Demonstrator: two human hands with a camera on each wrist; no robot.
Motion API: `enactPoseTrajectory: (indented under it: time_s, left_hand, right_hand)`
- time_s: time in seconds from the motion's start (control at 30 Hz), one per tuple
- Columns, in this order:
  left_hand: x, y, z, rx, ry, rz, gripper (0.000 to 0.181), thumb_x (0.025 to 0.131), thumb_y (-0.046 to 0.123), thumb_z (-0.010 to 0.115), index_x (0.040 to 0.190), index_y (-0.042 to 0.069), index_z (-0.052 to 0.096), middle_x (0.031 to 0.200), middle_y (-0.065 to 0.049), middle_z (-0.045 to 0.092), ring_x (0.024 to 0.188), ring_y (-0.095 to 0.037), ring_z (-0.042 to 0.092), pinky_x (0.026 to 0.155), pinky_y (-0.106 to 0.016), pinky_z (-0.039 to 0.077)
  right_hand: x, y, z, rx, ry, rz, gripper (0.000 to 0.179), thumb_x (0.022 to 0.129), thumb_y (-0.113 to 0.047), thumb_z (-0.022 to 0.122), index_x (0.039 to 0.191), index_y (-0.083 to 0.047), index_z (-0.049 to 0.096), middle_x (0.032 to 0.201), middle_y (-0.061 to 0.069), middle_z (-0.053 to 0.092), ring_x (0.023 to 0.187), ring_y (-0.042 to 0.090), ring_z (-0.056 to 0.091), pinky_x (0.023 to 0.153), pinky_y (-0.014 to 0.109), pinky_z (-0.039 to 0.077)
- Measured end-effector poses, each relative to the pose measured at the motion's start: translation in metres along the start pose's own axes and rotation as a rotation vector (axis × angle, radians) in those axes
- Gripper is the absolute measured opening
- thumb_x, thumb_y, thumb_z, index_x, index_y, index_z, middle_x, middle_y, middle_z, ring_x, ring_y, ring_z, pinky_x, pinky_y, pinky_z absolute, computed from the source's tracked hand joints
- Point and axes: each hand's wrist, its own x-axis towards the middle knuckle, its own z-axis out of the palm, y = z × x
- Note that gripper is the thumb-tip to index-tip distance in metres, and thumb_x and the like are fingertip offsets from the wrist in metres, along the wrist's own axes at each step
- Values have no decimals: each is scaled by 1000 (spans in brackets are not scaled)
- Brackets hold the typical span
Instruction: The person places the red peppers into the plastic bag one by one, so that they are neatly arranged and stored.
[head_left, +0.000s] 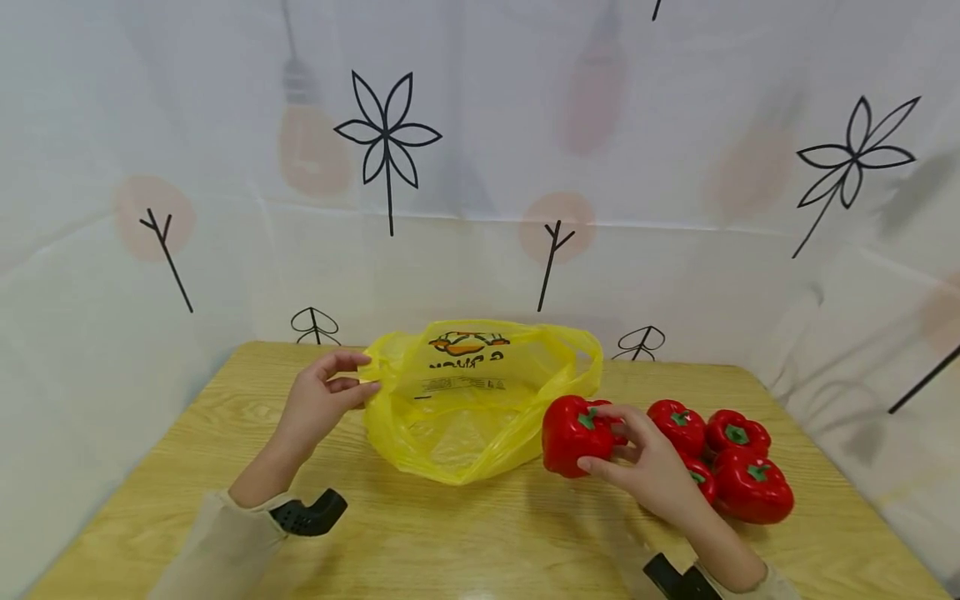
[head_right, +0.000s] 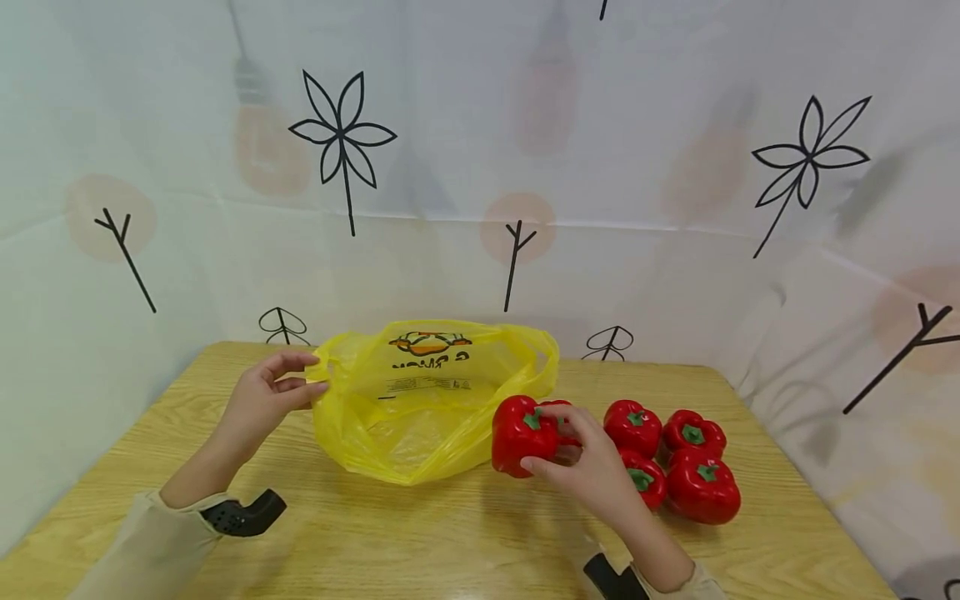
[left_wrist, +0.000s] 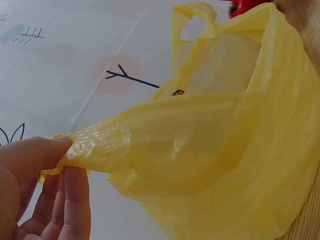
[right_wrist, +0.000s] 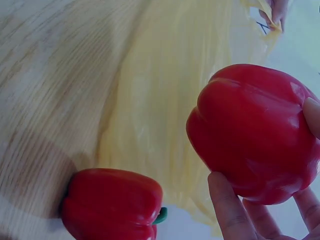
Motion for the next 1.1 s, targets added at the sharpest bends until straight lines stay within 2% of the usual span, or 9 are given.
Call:
enactPoseTrajectory:
  time_s: [0.2, 0.6, 0.93, 1.1]
  left_hand:
    - [0, 0, 0, 3, -5, -1, 39, 84, 13, 71, 117, 3, 55, 114, -12, 53, 81, -14, 60, 73, -30, 54]
    - [-1, 2, 0, -7, -10, 8, 40, 83, 14, 71, 118, 2, 54, 116, -12, 52, 82, -15, 60, 75, -34, 54]
    - [0, 1, 0, 5, -13, 9, 39, 84, 14, 71, 117, 3, 55, 116, -11, 53, 82, -15, 60, 76, -38, 54]
    - [0, 2, 1, -1, -12, 7, 39, 83, 13, 71, 117, 3, 55, 114, -12, 52, 82, -15, 60, 73, -32, 54]
  right_hand:
    - [3, 0, 1, -7, 16, -20, 57, 78, -21, 77, 125, -8, 49, 127, 13, 47, 109, 36, 53, 81, 37, 52]
    - [9, -8, 0, 8, 20, 23, 59, 78, -24, 77, 127, -10, 47, 127, 14, 47, 105, 35, 56, 79, 38, 53]
    - [18, -14, 3, 21, 24, -15, 58, 77, -23, 77, 126, -10, 48, 129, 13, 45, 111, 34, 53, 84, 38, 51]
    - [22, -16, 6, 68, 10, -48, 57, 78, -19, 77, 125, -8, 47, 128, 14, 45, 111, 36, 53, 83, 37, 51]
